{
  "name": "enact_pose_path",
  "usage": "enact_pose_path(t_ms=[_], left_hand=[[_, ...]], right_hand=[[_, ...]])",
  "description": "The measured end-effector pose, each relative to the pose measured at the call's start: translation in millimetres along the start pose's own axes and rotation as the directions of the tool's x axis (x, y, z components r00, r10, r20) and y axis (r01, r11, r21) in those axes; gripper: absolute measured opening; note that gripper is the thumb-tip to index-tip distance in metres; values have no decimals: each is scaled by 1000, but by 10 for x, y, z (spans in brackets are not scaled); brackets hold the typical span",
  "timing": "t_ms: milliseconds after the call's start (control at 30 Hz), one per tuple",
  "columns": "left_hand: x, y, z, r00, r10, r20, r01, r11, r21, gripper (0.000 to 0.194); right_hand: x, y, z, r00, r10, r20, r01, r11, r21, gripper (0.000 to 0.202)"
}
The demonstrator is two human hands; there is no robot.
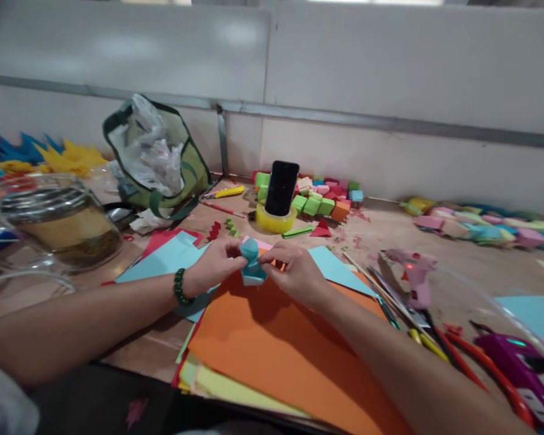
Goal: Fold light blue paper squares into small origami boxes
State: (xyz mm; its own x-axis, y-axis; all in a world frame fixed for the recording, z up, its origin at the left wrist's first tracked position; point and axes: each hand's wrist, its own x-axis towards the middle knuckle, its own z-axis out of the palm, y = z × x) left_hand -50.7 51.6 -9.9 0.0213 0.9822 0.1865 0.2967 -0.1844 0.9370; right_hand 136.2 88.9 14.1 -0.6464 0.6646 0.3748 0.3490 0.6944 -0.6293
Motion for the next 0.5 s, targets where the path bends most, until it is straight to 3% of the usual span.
enact_pose_path(t_ms=[233,500], left_hand=[[-81,36,28,993,45,110,-57,993,107,11],[-92,32,28,987,1,163,-31,983,179,11]], right_hand=[[-62,-11,135,998,42,-54,-47,994,-97,13],[-103,9,186,998,62,-3,-62,996,-61,13]])
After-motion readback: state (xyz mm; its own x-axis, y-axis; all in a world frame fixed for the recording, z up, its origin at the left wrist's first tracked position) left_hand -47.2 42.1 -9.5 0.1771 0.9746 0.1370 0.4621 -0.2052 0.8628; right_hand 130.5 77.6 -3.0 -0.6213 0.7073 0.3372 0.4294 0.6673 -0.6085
